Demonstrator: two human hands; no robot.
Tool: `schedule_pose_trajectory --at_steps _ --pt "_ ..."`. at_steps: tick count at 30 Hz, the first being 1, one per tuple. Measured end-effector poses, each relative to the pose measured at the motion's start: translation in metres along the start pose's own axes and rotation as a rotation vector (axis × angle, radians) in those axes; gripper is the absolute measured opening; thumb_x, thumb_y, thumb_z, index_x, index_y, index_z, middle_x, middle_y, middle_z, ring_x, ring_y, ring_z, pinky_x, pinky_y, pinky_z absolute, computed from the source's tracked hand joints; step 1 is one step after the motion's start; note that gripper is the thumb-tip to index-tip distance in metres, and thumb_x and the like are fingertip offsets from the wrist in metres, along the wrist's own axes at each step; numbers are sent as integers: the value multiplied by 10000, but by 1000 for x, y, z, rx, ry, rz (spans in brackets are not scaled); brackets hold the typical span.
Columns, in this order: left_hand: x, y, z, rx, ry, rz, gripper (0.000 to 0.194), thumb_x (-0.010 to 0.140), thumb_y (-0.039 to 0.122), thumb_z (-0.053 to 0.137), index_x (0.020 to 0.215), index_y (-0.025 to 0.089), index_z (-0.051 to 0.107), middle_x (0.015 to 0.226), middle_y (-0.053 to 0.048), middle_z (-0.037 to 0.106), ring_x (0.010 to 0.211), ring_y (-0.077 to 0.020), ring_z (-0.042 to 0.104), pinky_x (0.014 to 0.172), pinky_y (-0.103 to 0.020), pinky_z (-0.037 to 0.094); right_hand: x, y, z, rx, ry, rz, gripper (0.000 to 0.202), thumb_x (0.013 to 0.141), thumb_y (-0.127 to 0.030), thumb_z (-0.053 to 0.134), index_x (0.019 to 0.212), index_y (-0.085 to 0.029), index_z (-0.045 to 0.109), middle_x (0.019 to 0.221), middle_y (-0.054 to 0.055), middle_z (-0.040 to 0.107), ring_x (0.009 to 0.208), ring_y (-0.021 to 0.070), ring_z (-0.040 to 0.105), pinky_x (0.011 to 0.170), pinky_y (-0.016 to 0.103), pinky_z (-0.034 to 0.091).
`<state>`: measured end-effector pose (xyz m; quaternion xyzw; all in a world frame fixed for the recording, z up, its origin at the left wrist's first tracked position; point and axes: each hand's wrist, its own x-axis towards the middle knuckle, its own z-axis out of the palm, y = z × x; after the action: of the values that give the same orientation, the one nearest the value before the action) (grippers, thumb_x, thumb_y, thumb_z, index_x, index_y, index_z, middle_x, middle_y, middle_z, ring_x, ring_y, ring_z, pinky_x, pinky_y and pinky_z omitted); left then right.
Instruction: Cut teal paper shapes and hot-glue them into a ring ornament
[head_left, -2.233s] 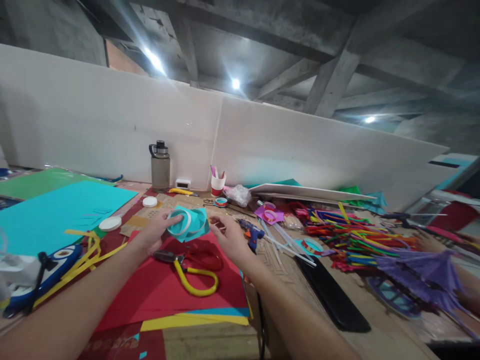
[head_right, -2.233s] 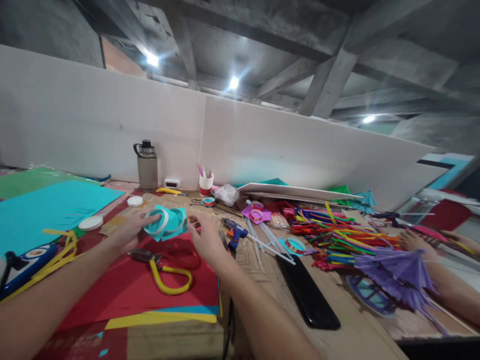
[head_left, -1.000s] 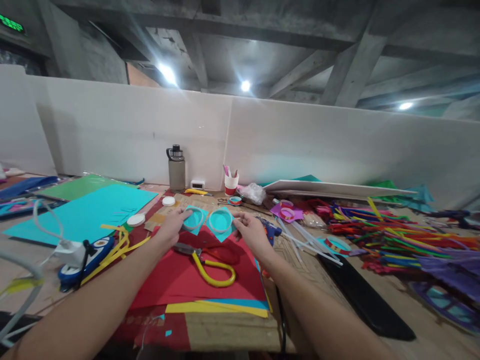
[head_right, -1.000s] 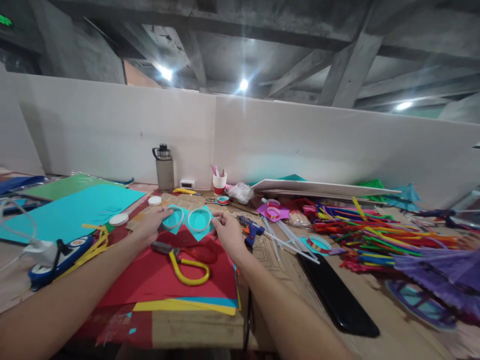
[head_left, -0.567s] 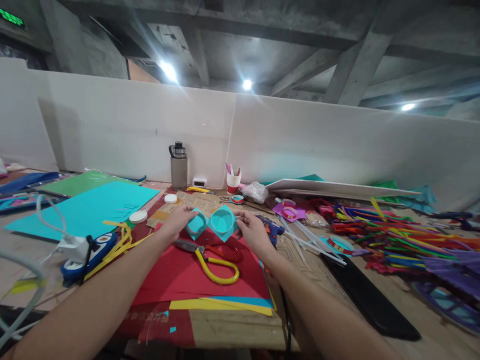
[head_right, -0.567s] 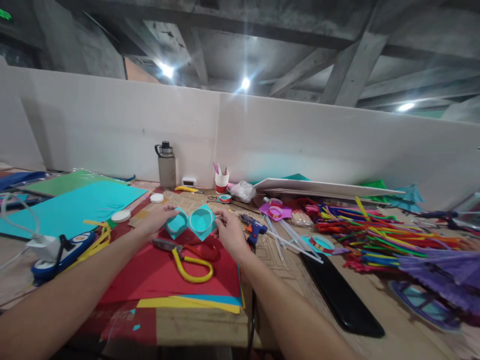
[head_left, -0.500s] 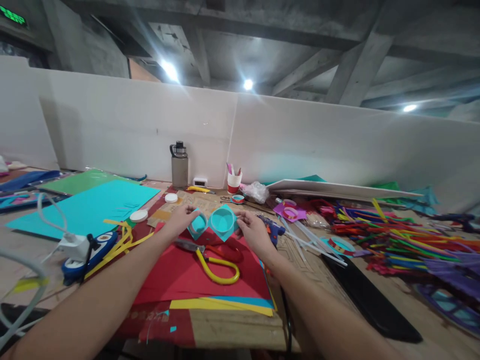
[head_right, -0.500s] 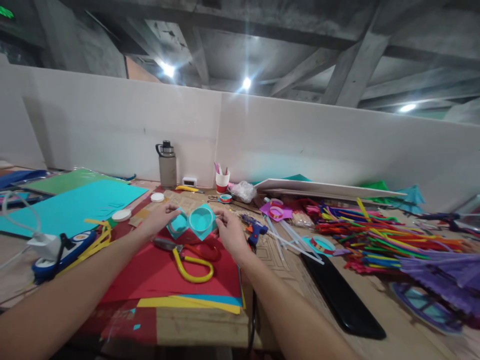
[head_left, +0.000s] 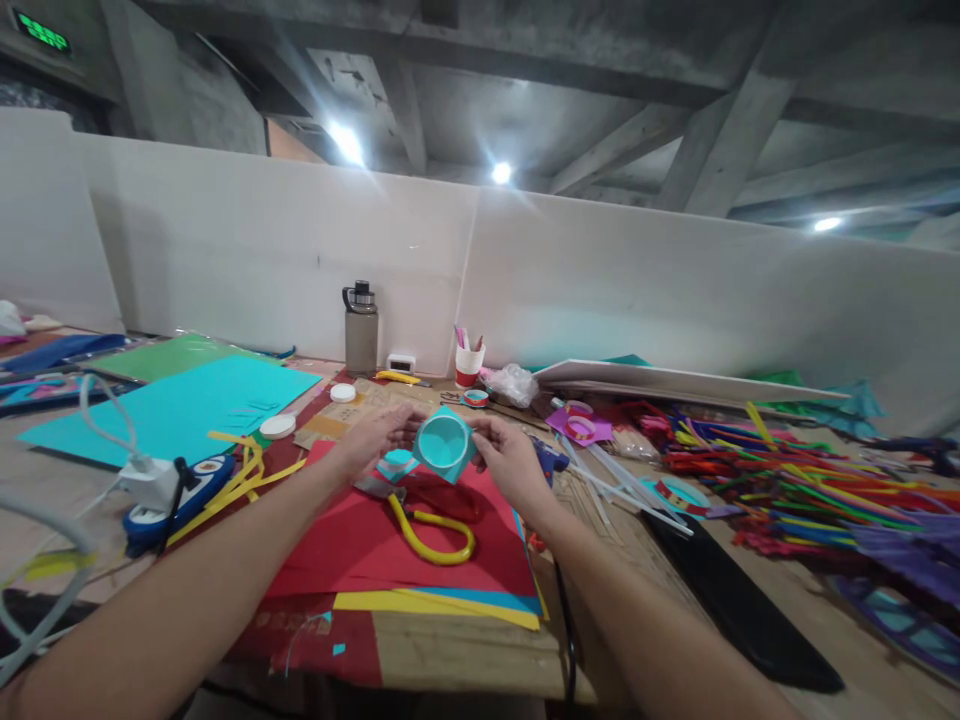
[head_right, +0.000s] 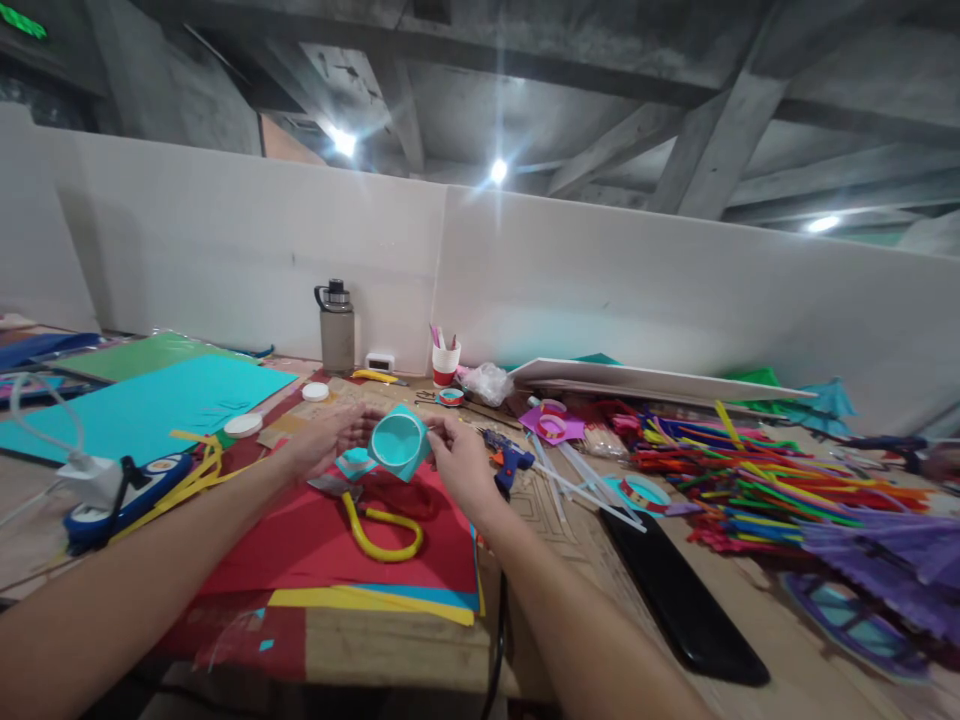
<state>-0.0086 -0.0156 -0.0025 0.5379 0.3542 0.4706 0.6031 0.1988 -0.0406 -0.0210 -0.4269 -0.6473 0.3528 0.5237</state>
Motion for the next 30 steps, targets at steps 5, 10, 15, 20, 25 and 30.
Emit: schedule_pose_trajectory --at_steps 5,10,15,20,25,30 --pt "-10 -3 13 -37 -175 -83 381 693 413 692 928 113 685 834 -105 692 650 -172 631 617 -278 497 -3 -1 1 -71 -16 -53 201 786 -290 515 915 -198 639 729 17 618 562 122 533 499 239 431" --pt "-6 -7 9 -96 -135 -123 318 733 372 673 915 111 679 765 -95 695 635 -166 642 626 -282 521 1 -3 1 81 6 77 249 744 -328 569 923 -157 600 592 -16 567 482 111 509 449 235 420" --pt "-8 -3 14 -177 -87 -111 255 733 288 680 907 101 672 778 -108 695 654 -173 648 623 -271 526 3 1 0 136 -10 131 217 730 -372 586 774 -160 570 497 -34 530 424 92 478 420 213 388" --pt "-13 -3 22 -223 -114 -105 213 728 286 678 842 106 667 804 -103 695 664 -179 641 643 -291 524 -1 -6 1 49 28 68 217 739 -380 594 760 -165 571 514 -23 544 450 103 495 445 224 404" --pt "-11 -15 26 -149 1 -66 241 684 314 715 806 110 675 730 -70 688 591 -143 614 591 -248 496 -5 -9 6 103 -1 104 205 739 -368 596 771 -169 553 512 -41 519 434 93 474 443 221 398" --pt "-9 -21 25 -85 74 -82 196 683 301 706 742 118 670 669 -51 674 522 -119 578 508 -217 450 -9 -9 9 54 40 4 320 769 -309 576 1071 -211 537 726 -15 566 607 121 542 518 234 451"
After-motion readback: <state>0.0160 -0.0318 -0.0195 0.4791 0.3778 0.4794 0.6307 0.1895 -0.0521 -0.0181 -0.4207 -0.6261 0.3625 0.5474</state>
